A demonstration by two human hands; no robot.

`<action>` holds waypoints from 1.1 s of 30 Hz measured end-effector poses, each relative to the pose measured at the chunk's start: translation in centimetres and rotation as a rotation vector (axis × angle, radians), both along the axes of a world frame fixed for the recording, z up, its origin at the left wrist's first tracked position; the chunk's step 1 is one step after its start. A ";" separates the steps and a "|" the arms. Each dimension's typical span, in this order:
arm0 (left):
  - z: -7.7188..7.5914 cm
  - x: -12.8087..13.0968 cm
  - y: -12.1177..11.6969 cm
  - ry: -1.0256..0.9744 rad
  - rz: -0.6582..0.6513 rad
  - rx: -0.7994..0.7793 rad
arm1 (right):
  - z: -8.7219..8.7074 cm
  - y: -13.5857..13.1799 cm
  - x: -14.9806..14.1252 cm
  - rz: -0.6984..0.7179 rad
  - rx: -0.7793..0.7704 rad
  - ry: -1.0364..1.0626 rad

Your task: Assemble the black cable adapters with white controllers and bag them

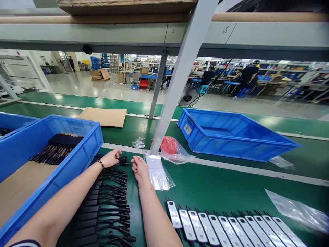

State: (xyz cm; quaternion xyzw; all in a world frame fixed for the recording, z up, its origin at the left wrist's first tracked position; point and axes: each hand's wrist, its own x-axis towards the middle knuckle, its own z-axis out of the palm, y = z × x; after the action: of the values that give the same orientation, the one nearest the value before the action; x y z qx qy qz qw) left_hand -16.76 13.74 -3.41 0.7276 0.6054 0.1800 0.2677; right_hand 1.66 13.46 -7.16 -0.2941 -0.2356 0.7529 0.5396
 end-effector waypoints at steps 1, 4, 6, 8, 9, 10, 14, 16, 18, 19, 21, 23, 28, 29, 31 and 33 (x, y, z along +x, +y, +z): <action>0.0 0.0 0.0 -0.049 0.003 0.005 | 0.0 0.0 0.0 0.002 0.000 -0.002; 0.0 0.1 -0.1 -0.181 -0.006 -0.010 | -0.1 0.0 0.0 0.005 -0.004 -0.009; 0.0 0.3 -0.2 -0.253 -0.018 -0.039 | -0.2 0.0 0.0 0.009 -0.007 -0.013; 0.1 0.6 -0.4 -0.309 -0.021 -0.065 | -0.2 0.0 0.0 0.012 -0.007 -0.016; 0.2 0.8 -0.5 -0.330 -0.020 -0.075 | -0.2 -0.1 -0.1 0.015 -0.007 -0.016; 0.3 1.0 -0.7 -0.346 -0.019 -0.085 | -0.1 -0.1 -0.1 0.017 -0.006 -0.016; 0.9 1.9 -1.1 -0.354 -0.008 -0.081 | -0.1 -0.2 -0.3 0.030 -0.006 -0.020; 1.1 2.5 -1.3 -0.334 0.011 -0.045 | -0.1 -0.1 -0.4 0.027 -0.003 -0.022; 1.2 2.9 -1.4 -0.314 0.041 -0.007 | -0.1 -0.1 -0.5 0.017 0.002 -0.022; 1.3 3.1 -1.4 -0.309 0.057 0.006 | -0.1 -0.1 -0.5 0.011 0.005 -0.022; 1.3 3.4 -1.4 -0.311 0.082 0.011 | 0.0 0.0 -0.5 0.004 0.010 -0.022; 1.3 3.5 -1.4 -0.330 0.093 -0.015 | 0.0 0.0 -0.5 0.002 0.012 -0.023; 1.6 3.3 -1.2 -0.425 0.069 -0.117 | 0.0 0.0 -0.5 0.013 0.013 -0.026; 1.6 3.3 -1.2 -0.446 0.062 -0.132 | 0.0 0.0 -0.5 0.012 0.015 -0.027; 1.7 3.2 -1.1 -0.481 0.052 -0.154 | 0.0 0.1 -0.5 0.005 0.020 -0.032; 1.6 3.1 -1.1 -0.507 0.047 -0.163 | 0.1 0.1 -0.6 0.002 0.027 -0.043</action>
State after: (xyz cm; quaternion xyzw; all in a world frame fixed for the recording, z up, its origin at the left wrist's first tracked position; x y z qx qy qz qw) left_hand -13.69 12.65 -1.77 0.6213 0.5481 0.3133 0.4641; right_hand 1.06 13.52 -7.11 -0.3025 -0.2576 0.7438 0.5375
